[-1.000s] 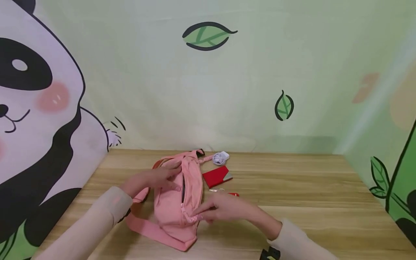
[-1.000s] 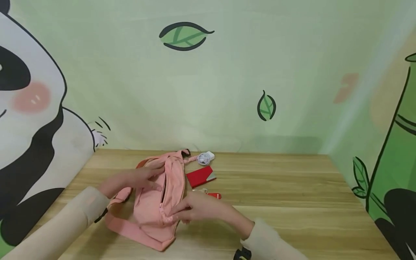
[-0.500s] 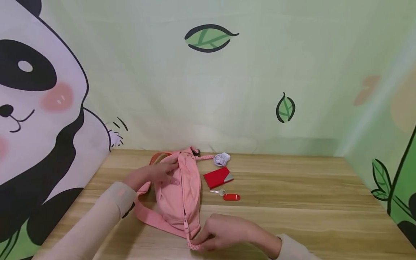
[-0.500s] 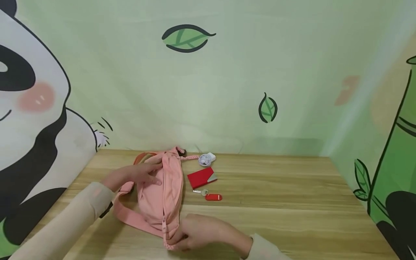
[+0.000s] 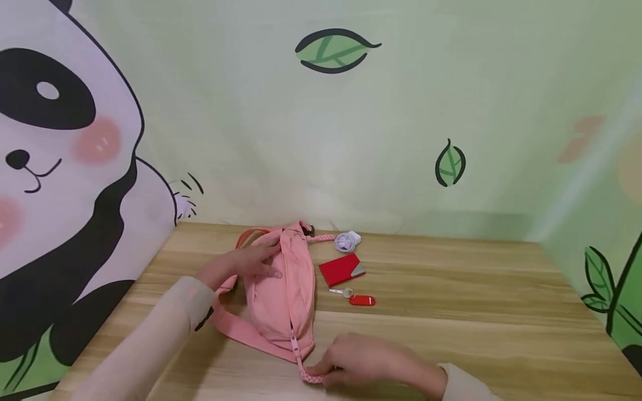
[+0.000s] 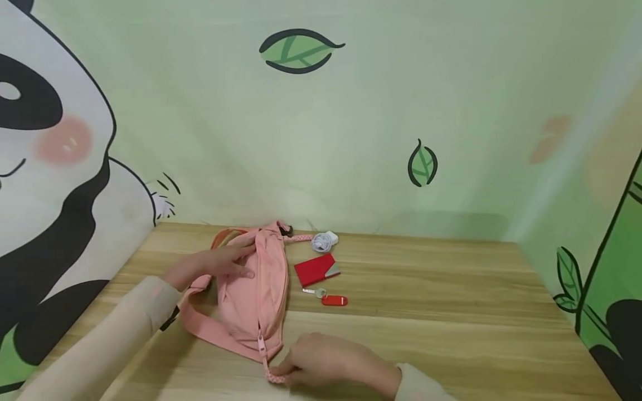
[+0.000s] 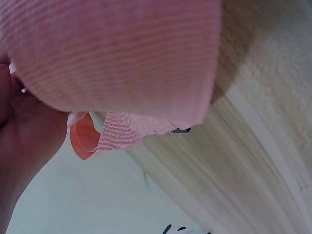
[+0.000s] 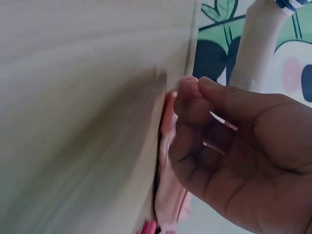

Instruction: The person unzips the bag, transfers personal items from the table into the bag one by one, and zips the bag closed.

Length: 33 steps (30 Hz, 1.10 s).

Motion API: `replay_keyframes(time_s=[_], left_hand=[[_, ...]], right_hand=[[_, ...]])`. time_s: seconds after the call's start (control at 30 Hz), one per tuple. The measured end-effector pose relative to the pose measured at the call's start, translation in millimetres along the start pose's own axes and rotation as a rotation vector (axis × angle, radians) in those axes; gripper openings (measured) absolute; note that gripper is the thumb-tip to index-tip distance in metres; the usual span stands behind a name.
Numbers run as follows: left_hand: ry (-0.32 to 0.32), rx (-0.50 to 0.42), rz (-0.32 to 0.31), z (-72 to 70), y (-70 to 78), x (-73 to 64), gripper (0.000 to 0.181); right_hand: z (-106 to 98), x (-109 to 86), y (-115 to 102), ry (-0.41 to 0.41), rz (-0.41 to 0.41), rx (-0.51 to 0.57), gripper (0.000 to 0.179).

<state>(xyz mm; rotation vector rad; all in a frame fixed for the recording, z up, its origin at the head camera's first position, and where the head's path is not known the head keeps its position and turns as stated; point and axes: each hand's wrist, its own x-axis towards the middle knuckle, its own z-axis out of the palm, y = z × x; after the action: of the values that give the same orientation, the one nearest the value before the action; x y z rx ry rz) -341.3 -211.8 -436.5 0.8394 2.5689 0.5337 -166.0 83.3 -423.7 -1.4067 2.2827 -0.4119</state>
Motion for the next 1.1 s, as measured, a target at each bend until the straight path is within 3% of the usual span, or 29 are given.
replay_keyframes(time_s=[0.07, 0.13, 0.2, 0.27, 0.4, 0.5, 0.63, 0.8, 0.97, 1.1], left_hand=[[0.036, 0.021, 0.010, -1.4, 0.1, -3.4, 0.083], [0.084, 0.007, 0.068, -0.7, 1.5, -8.1, 0.075], [0.128, 0.056, 0.136, 1.0, 5.5, -15.7, 0.063], [0.134, 0.065, 0.168, 3.7, 11.9, -24.5, 0.055], [0.135, 0.075, 0.140, 9.9, 23.3, -34.6, 0.056], [0.207, 0.039, 0.126, 15.2, 27.4, -33.5, 0.053], [0.294, 0.002, 0.136, 21.9, 31.5, -33.9, 0.033], [0.354, 0.107, 0.170, 26.2, 37.4, -40.1, 0.018], [0.392, 0.177, 0.196, 21.3, 30.8, -46.5, 0.020], [0.425, 0.230, 0.187, 6.6, 33.1, -52.7, 0.018]], right_hand=[[-3.4, -3.3, 4.3, 0.049, 0.050, 0.001, 0.030], [-6.6, -8.3, 10.2, 0.114, 0.099, -0.001, 0.026], [-9.6, -14.7, 18.3, 0.180, 0.147, -0.008, 0.023], [-12.9, -21.2, 28.1, 0.241, 0.176, -0.026, 0.020], [-20.9, -29.4, 48.0, 0.339, 0.193, -0.108, 0.022], [-26.8, -29.1, 61.1, 0.403, 0.208, -0.180, 0.024], [-29.9, -25.3, 73.3, 0.423, 0.280, -0.202, 0.024], [-23.4, -23.7, 83.8, 0.383, 0.346, -0.214, 0.030], [-18.2, -23.5, 90.6, 0.399, 0.311, -0.222, 0.030], [-20.5, -21.9, 93.4, 0.437, 0.262, -0.202, 0.024]])
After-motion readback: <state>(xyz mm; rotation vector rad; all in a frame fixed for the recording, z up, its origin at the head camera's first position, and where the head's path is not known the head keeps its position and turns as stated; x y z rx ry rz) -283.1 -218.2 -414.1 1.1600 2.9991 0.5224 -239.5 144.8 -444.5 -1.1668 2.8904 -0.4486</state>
